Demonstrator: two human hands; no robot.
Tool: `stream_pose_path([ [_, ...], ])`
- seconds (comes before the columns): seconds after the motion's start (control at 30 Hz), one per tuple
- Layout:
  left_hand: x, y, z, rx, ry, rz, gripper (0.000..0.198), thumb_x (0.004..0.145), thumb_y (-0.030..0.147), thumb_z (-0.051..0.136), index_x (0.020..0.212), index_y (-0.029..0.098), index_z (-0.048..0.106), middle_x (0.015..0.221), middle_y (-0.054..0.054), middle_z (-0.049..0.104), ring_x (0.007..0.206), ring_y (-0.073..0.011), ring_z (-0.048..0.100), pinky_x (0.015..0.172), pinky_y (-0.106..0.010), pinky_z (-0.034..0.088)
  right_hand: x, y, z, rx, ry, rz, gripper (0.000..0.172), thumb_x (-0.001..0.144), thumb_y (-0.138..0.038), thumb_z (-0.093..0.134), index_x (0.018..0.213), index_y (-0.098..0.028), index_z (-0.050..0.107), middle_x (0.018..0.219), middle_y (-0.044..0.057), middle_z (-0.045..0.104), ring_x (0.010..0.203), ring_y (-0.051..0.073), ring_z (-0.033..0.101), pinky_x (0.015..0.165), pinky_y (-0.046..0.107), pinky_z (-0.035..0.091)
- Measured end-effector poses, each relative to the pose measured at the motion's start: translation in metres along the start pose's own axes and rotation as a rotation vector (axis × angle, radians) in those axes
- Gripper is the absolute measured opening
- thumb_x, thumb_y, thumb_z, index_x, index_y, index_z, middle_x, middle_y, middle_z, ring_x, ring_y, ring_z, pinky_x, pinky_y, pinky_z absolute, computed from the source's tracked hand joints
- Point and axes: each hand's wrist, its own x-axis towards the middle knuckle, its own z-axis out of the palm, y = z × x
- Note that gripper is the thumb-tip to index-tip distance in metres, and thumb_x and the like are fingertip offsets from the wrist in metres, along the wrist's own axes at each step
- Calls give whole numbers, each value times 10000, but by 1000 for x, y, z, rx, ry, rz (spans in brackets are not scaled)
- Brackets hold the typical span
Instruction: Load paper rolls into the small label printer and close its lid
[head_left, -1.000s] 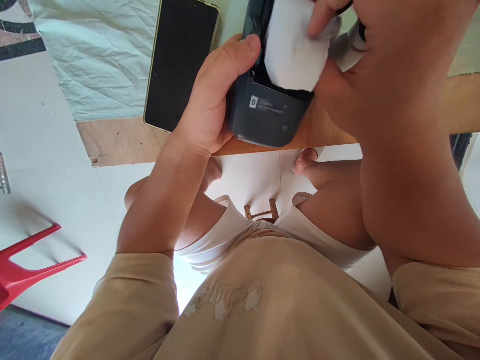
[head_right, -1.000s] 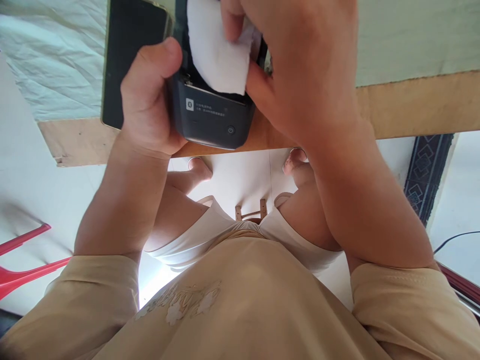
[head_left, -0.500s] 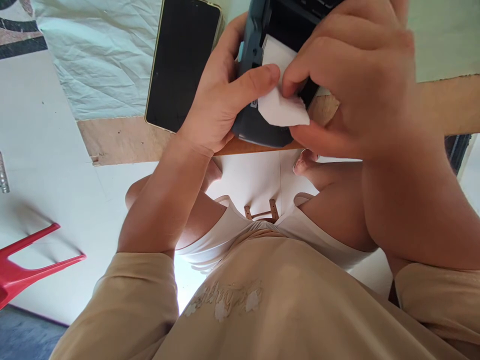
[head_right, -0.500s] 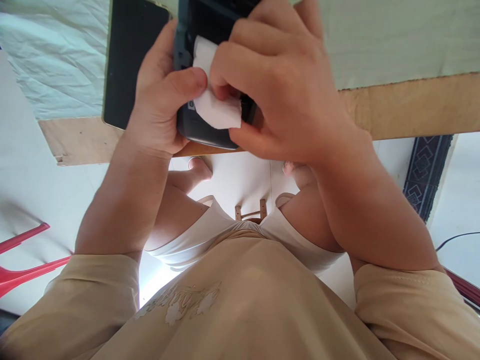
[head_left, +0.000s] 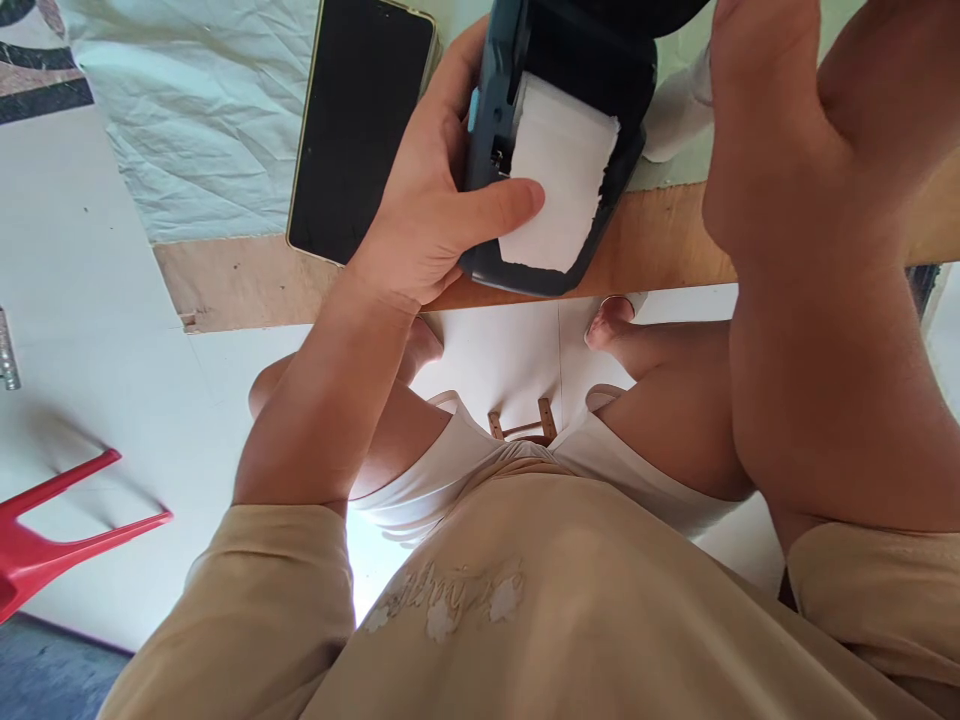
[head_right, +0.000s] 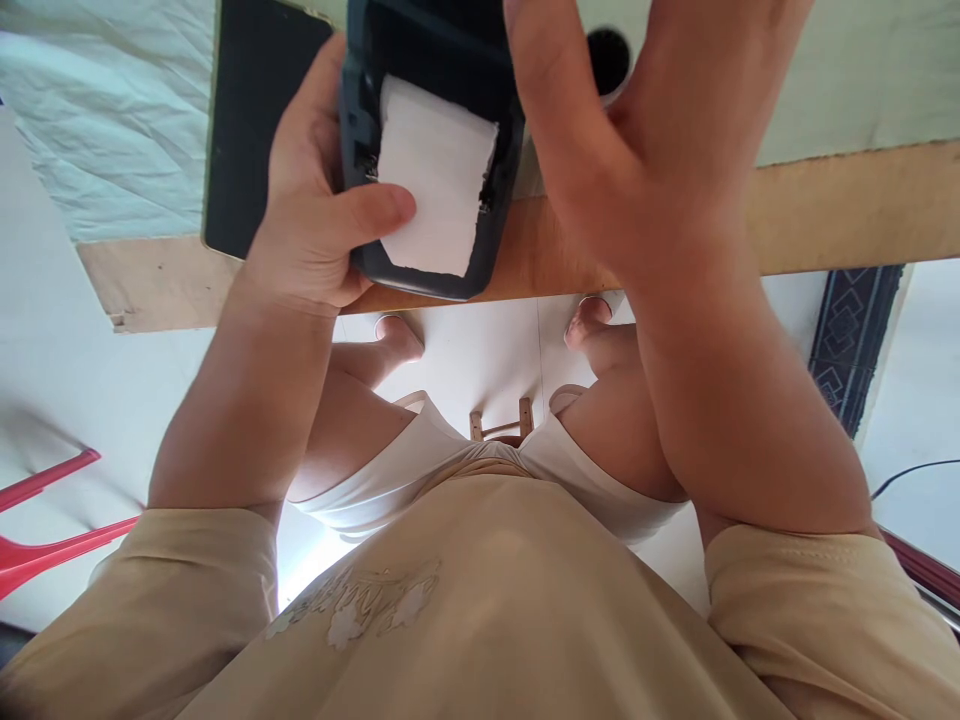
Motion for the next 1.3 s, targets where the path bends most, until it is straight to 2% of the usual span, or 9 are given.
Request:
stream_pose_path([
  [0.07, -1, 0, 0, -21, 15, -4, 522, 630, 212, 632, 1122, 239, 461, 1003, 33, 556, 1222, -222, 460, 962, -342, 428, 2, 1, -1, -183, -236, -274, 1151, 542, -254, -450, 1086, -131, 557, 1060, -33, 504, 1021, 51, 466, 929, 260, 314],
  [0.13, -4, 6, 5, -33, 109, -76, 529, 622, 167, 641, 1120, 228, 473, 1061, 12, 559, 1240, -226, 442, 983, -315, 424, 3, -5, -1, -324, -369, -434, 979, 658, -348, -323, 1167, -142, 488, 1148, -33, 465, 1097, 101, 447, 924, 281, 326],
  [0.2, -7, 14, 14, -28, 215, -141, 487, 635, 97, 609, 1092, 223, 496, 1051, 1, 573, 1218, -222, 463, 943, -287, 454, 4, -15, 2, -441, -486, -464, 730, 761, -469, -37, 1175, -143, 468, 1155, -34, 463, 1103, 130, 449, 936, 286, 340],
  [0.3, -9, 22, 24, -6, 274, -196, 421, 669, 62, 546, 1054, 229, 513, 984, 18, 577, 1159, -223, 516, 822, -268, 504, 1, -28, 7, -598, -607, -451, 496, 725, -479, 323, 1061, -163, 505, 1024, -37, 484, 1058, 145, 454, 929, 321, 364],
  [0.4, -5, 21, 26, -112, 347, -218, 437, 665, 21, 523, 1044, 238, 530, 948, 31, 586, 1101, -206, 558, 791, -245, 500, -3, -33, 12, -644, -627, -445, 452, 710, -516, 366, 1007, -201, 499, 1029, -34, 459, 1113, 188, 426, 921, 398, 362],
  [0.53, -1, 18, 23, -381, 425, -245, 382, 739, 0, 328, 958, 152, 601, 906, 28, 571, 1053, -199, 580, 760, -265, 468, -4, -32, 11, -638, -627, -450, 421, 764, -518, 304, 990, -230, 512, 1007, -40, 476, 1095, 174, 442, 922, 417, 355],
  [0.63, -3, 18, 24, -285, 346, -188, 199, 727, 134, 568, 898, 233, 594, 879, 18, 596, 895, -161, 601, 716, -218, 476, -2, -32, 10, -670, -601, -375, 487, 764, -551, 301, 1106, -243, 459, 1094, -47, 466, 1095, 179, 443, 921, 401, 350],
  [0.87, -6, 19, 24, -207, 238, -153, 222, 757, 130, 515, 955, 222, 558, 856, -12, 558, 801, -145, 556, 649, -243, 427, -3, -26, 14, -660, -585, -376, 508, 782, -504, 317, 1197, -221, 393, 1184, -54, 424, 1147, 144, 402, 1052, 358, 293],
  [1.3, -1, 15, 25, -188, 321, -247, 127, 695, 196, 553, 813, 239, 572, 651, 0, 496, 651, -135, 546, 519, -251, 355, 0, -35, 16, -681, -675, -271, 541, 748, -579, 356, 1203, -286, 363, 1203, -104, 407, 1191, 157, 356, 1122, 403, 242],
])
